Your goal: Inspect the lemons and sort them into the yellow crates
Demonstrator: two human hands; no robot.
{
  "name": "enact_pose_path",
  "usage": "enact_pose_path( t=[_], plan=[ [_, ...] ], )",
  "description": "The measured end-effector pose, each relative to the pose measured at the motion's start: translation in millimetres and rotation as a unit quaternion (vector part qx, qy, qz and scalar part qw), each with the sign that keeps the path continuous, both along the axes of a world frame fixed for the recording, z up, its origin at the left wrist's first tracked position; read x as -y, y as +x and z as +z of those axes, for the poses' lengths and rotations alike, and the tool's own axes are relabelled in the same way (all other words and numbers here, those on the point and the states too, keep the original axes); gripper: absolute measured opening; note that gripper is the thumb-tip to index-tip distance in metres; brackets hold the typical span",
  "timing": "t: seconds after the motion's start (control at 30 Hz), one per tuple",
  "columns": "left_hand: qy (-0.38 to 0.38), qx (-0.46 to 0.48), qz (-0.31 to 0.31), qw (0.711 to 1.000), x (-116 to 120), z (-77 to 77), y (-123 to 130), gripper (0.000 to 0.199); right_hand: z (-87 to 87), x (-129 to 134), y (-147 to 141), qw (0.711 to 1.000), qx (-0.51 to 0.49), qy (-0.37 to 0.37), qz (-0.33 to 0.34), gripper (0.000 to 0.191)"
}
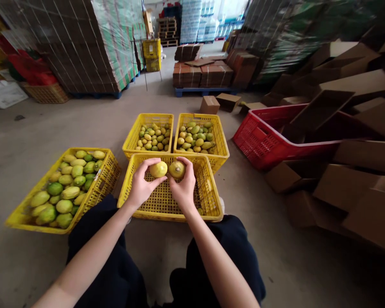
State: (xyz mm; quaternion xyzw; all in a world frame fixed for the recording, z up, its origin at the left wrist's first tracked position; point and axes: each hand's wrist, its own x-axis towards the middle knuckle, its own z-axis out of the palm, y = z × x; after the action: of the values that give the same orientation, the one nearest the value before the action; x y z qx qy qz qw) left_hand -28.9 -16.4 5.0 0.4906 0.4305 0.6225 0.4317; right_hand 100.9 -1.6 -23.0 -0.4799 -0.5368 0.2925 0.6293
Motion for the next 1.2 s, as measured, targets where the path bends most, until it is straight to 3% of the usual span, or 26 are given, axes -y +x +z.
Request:
enact_pose_path(
  t=[0.3,0.53,0.7,0.93,1.07,1.2],
  plan=[
    [0.068,-0.092,-0.020,0.993,-1,-7.2,0,0.038,-3.6,1,-3,1.000,-0.007,0.014,0.008,0.050],
    [0.045,-0.023,0.039,0.998,1,1.0,4,0.049,0.4,3,-2,0.999,0.002,0.025,-0.029,0.045],
    [0.003,0.027,0.021,0.999,3,2.4,6,0.041,1.9,6,-2,0.998,-0.011,0.048,-0.047,0.044],
    [0.047,0.005,0.010,0.999,7,-4.8,9,0.043,2.3,7,-3,0.996,0.002,0.079,-0.043,0.048],
    [-0.034,0.110,0.001,0.993,1,-1.5,6,0.049,10.1,4,5,0.996,-0.081,0.030,0.035,0.053],
    [-0.108,0.205,-0.046,0.972,-9,-0.5,-1,0.045,19.3,2,20,0.961,-0.225,-0.071,0.143,0.059]
  ],
)
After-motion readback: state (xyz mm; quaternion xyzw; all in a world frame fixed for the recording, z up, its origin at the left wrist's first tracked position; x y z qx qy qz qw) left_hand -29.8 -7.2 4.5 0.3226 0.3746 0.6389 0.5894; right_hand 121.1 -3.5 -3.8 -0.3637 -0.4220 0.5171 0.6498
